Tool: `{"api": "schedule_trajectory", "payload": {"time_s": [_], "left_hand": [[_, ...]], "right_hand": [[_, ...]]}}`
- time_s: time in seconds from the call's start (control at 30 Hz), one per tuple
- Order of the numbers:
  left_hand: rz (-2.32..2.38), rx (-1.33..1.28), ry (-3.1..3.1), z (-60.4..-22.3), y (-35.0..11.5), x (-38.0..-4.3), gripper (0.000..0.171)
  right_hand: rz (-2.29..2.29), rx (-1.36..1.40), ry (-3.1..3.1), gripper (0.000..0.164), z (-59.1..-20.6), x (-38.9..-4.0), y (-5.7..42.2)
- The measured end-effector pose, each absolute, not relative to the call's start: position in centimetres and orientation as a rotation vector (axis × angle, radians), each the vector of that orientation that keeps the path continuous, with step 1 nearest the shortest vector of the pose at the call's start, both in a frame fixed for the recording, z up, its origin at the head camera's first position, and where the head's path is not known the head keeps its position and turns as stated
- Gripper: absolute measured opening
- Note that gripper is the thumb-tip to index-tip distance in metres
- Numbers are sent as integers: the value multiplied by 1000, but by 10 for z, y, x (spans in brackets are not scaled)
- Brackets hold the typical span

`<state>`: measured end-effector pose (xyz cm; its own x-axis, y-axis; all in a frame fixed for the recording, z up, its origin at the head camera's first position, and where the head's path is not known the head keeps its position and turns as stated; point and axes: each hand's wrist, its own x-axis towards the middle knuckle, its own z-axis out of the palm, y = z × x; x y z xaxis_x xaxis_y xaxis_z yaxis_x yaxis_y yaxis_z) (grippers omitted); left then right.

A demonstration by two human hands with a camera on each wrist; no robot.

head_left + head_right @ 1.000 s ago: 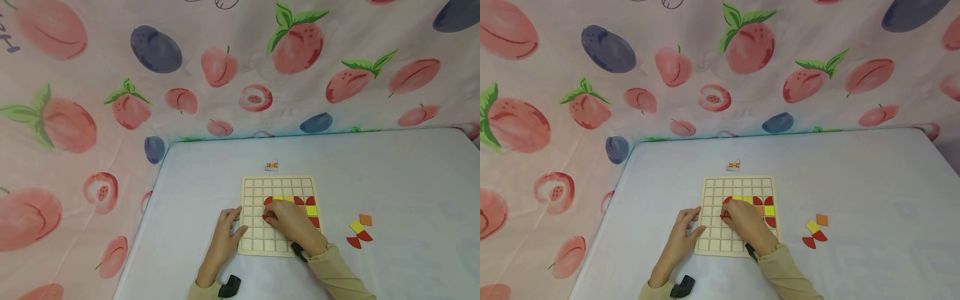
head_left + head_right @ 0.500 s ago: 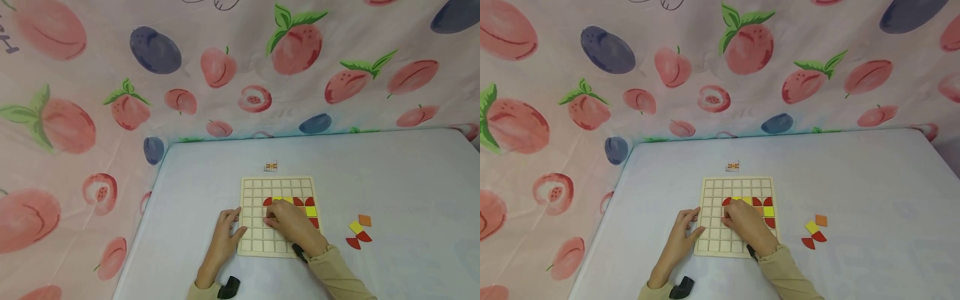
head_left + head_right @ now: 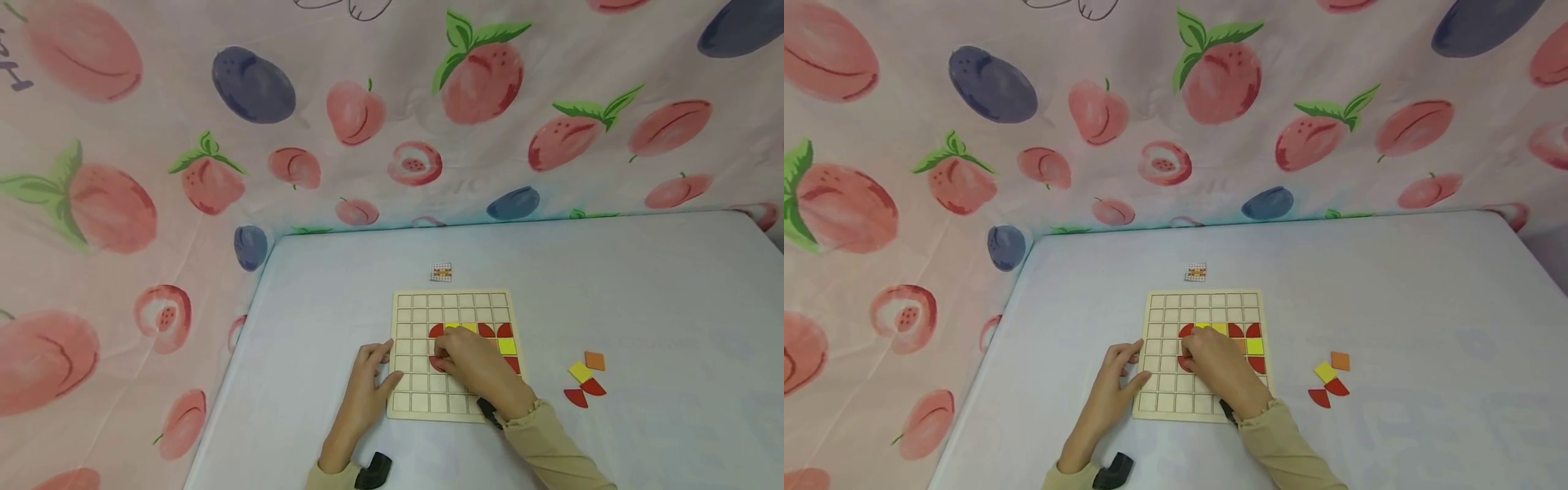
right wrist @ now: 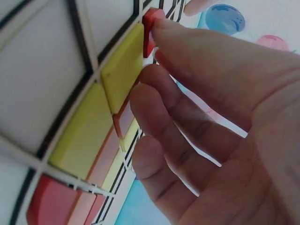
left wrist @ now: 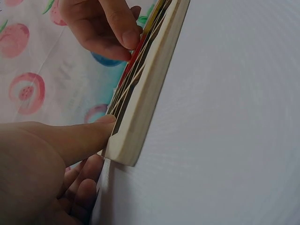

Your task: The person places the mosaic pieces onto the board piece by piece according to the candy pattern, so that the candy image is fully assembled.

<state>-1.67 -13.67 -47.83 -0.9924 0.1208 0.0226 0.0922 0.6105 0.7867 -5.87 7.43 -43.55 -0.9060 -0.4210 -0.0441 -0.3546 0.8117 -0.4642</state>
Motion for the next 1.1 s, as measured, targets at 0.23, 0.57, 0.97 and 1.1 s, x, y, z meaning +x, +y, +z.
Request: {"api": "schedule_trajectory", "payload": {"time_s": [0.23,0.57,0.97,1.1], "left_hand": [[1360,192,2791,-478,-137,-16,56],[1359,180,2783,-479,-137,-17,56],[1372,177,2775,-477,-137,-16,57],[1376,181,2773,-478,-137,-16,57]], "right_hand": [[-706,-749,2918,15,-428,-56,89],[-666,-765,2960,13,-419,-53,117],[-579,-748,3030,23,-411,-44,151],[-561,-741,3033,24,-410,-42,163]]}}
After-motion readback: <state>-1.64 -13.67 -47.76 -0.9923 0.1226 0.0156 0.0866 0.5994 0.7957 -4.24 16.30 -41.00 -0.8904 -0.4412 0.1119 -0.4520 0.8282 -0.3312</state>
